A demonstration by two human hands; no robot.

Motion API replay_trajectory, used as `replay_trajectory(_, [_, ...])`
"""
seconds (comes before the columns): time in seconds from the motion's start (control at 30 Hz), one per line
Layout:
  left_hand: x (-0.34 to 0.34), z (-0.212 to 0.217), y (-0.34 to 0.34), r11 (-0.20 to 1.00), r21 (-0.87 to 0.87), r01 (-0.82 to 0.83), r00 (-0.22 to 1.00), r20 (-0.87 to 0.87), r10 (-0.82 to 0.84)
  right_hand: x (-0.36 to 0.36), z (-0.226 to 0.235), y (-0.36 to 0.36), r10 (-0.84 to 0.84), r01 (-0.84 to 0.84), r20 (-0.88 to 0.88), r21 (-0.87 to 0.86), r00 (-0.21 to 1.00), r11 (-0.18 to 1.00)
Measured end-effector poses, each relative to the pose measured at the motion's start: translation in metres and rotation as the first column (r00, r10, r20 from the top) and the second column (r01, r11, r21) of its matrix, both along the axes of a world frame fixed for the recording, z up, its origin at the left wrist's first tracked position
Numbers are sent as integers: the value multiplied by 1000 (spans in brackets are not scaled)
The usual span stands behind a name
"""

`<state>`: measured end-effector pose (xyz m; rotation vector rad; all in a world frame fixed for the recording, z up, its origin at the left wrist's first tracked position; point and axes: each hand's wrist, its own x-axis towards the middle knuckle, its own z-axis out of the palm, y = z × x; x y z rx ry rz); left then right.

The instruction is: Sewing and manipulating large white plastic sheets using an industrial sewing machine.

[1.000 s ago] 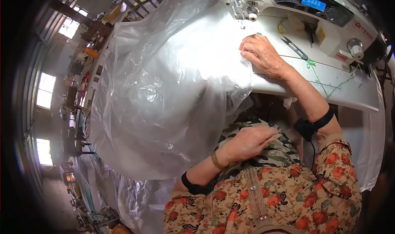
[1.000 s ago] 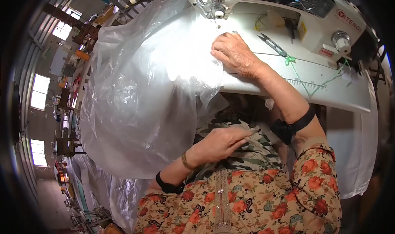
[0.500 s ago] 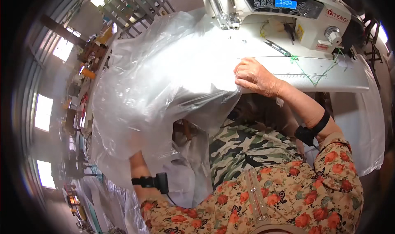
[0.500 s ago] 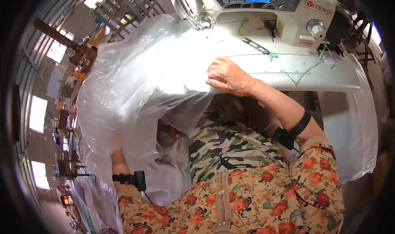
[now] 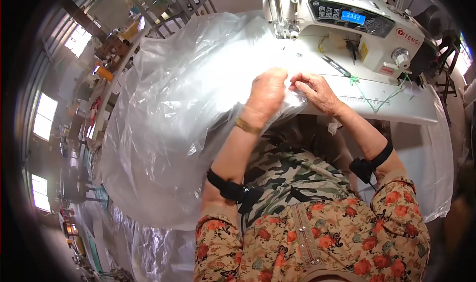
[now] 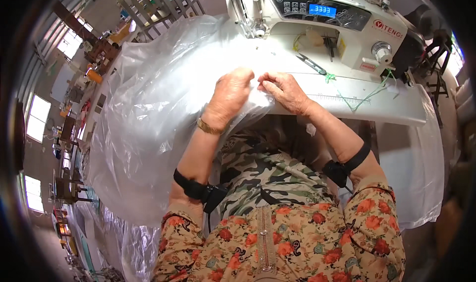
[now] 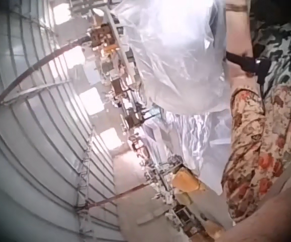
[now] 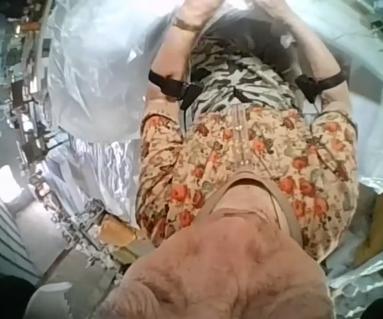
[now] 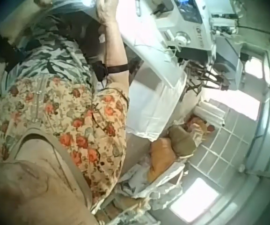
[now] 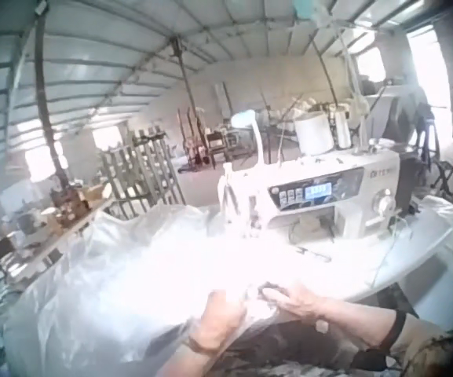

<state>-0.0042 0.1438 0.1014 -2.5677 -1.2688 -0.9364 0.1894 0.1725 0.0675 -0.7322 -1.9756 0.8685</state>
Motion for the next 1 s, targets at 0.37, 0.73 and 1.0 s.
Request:
replay_trajectory(0.37, [-63,-16,-10,977,-70,-201,970,127,209,12,-4,15,-148,113,127,244,981,963])
replay_trajectory(0.73, [-1,3,10,967,-240,84,995,73,-68,10,-3,3,-105,-27,305,402,947,915])
replay_trajectory(1.0, [-24,-9,-17,952,-289,98,995,59,-84,22,13,8,-94,-86,466,351,880,932])
